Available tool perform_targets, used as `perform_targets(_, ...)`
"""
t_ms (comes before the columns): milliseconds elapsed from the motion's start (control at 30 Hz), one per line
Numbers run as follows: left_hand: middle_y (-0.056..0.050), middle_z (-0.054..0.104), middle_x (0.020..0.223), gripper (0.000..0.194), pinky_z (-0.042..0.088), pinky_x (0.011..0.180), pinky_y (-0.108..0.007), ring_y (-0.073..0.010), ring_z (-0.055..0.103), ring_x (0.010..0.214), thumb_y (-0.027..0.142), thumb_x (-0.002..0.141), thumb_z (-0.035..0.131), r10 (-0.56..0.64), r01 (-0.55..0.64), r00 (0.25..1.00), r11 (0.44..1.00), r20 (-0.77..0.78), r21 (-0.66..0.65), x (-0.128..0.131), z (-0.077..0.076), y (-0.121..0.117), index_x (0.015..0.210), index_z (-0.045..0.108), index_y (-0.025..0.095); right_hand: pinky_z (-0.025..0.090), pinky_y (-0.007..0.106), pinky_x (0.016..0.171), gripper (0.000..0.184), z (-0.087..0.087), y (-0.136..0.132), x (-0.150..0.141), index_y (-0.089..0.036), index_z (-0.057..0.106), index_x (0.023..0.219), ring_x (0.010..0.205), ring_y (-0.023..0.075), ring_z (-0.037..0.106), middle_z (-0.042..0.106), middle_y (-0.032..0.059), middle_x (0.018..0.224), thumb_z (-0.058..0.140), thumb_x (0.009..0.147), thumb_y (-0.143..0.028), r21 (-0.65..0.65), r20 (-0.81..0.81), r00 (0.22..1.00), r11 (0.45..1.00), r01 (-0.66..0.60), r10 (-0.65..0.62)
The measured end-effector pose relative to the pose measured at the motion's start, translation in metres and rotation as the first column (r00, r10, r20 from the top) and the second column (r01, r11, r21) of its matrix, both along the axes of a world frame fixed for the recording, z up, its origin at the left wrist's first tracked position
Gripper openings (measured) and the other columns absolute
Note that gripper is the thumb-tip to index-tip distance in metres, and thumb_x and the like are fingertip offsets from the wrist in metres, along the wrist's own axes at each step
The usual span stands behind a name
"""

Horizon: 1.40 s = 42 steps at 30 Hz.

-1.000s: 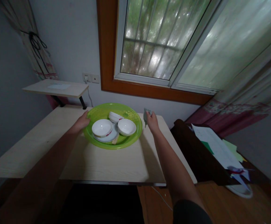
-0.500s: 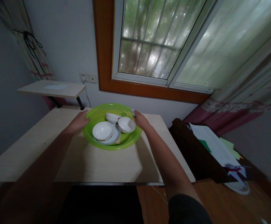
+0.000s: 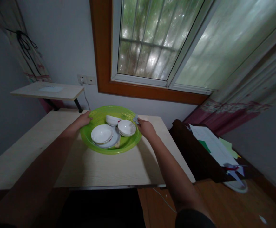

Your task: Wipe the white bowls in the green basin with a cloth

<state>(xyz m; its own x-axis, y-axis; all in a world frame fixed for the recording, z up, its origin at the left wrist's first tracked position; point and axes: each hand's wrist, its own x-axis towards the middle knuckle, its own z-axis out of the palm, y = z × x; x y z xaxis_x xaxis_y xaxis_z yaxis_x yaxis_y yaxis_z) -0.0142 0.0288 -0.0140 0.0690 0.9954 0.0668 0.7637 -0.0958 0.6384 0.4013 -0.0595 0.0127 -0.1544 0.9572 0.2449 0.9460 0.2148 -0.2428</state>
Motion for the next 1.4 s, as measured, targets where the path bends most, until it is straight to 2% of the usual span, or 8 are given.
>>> perform_targets(233, -0.016, 0.068, 0.141, 0.056, 0.052, 0.101, -0.033, -0.0281, 0.068, 0.123, 0.017, 0.087, 0.061, 0.012, -0.012, 1.000, 1.000, -0.016, 0.003, 0.004, 0.005, -0.003, 0.143, 0.062, 0.020, 0.058, 0.043, 0.089, 0.052, -0.017, -0.031, 0.017, -0.020, 0.069, 0.140, 0.098, 0.0338, 0.077, 0.079, 0.0101, 0.118, 0.053, 0.097, -0.044, 0.063, -0.251, 0.965, 0.994, 0.090, -0.072)
perform_targets(400, -0.014, 0.067, 0.142, 0.061, 0.052, 0.102, -0.033, -0.0267, 0.067, 0.123, 0.016, 0.087, 0.061, -0.015, 0.015, 1.000, 1.000, -0.002, -0.003, 0.003, 0.005, -0.005, 0.148, 0.058, 0.021, 0.056, 0.038, 0.083, 0.046, -0.013, 0.000, 0.012, -0.023, 0.079, 0.125, 0.091, 0.0319, 0.076, 0.083, 0.0052, 0.101, 0.054, 0.095, -0.048, 0.080, -0.270, 0.959, 0.991, 0.105, -0.079)
perform_targets(600, -0.016, 0.067, 0.142, 0.060, 0.052, 0.102, -0.034, -0.0284, 0.067, 0.124, 0.018, 0.089, 0.060, 0.019, -0.019, 1.000, 1.000, -0.014, -0.005, 0.003, 0.003, -0.006, 0.149, 0.057, 0.019, 0.051, 0.031, 0.074, 0.036, 0.006, 0.050, 0.005, -0.016, 0.084, 0.103, 0.085, 0.0275, 0.074, 0.082, 0.0095, 0.089, 0.055, 0.094, -0.035, 0.001, -0.076, 0.985, 0.988, 0.156, -0.156)
perform_targets(700, -0.016, 0.068, 0.141, 0.060, 0.052, 0.101, -0.035, -0.0292, 0.068, 0.123, 0.017, 0.088, 0.060, 0.028, -0.028, 1.000, 1.000, -0.007, -0.014, 0.004, 0.005, -0.008, 0.148, 0.058, 0.020, 0.052, 0.030, 0.079, 0.034, 0.007, 0.054, 0.001, -0.017, 0.083, 0.106, 0.091, 0.0274, 0.075, 0.082, 0.0107, 0.097, 0.053, 0.096, -0.031, -0.015, -0.029, 0.994, 0.995, 0.102, -0.102)
perform_targets(767, -0.016, 0.068, 0.140, 0.058, 0.052, 0.101, -0.035, -0.0297, 0.068, 0.122, 0.016, 0.088, 0.060, 0.032, -0.032, 0.999, 0.999, -0.007, -0.009, 0.005, 0.007, -0.010, 0.146, 0.059, 0.020, 0.054, 0.032, 0.089, 0.034, 0.004, 0.046, -0.002, -0.019, 0.080, 0.115, 0.103, 0.0287, 0.075, 0.080, 0.0111, 0.116, 0.053, 0.097, -0.026, -0.001, -0.026, 0.999, 0.999, 0.047, -0.047)
perform_targets(900, -0.016, 0.068, 0.141, 0.057, 0.052, 0.101, -0.035, -0.0296, 0.067, 0.123, 0.016, 0.088, 0.060, 0.034, -0.034, 0.999, 0.999, -0.035, -0.004, 0.007, 0.010, -0.012, 0.144, 0.061, 0.020, 0.047, 0.040, 0.114, 0.037, -0.005, 0.016, -0.002, -0.023, 0.077, 0.124, 0.130, 0.0300, 0.066, 0.057, 0.0072, 0.153, 0.055, 0.094, -0.017, -0.004, -0.047, 0.999, 1.000, -0.025, 0.024)
perform_targets(1167, -0.016, 0.066, 0.143, 0.056, 0.050, 0.102, -0.033, -0.0287, 0.066, 0.125, 0.016, 0.089, 0.057, 0.012, -0.012, 1.000, 1.000, -0.024, 0.000, 0.009, 0.011, -0.014, 0.145, 0.059, 0.019, 0.039, 0.044, 0.126, 0.041, -0.015, -0.035, 0.010, -0.024, 0.076, 0.127, 0.144, 0.0289, 0.053, 0.060, 0.0037, 0.151, 0.058, 0.092, -0.015, -0.005, -0.107, 0.992, 0.997, -0.072, 0.071)
perform_targets(1400, -0.014, 0.068, 0.141, 0.057, 0.051, 0.101, -0.032, -0.0276, 0.067, 0.125, 0.014, 0.089, 0.057, 0.007, -0.007, 1.000, 1.000, -0.030, 0.017, 0.008, 0.010, -0.016, 0.145, 0.060, 0.020, 0.042, 0.042, 0.122, 0.038, -0.011, -0.023, 0.008, -0.021, 0.078, 0.124, 0.141, 0.0299, 0.056, 0.061, 0.0069, 0.149, 0.055, 0.094, -0.016, -0.009, -0.084, 0.995, 0.999, -0.054, 0.053)
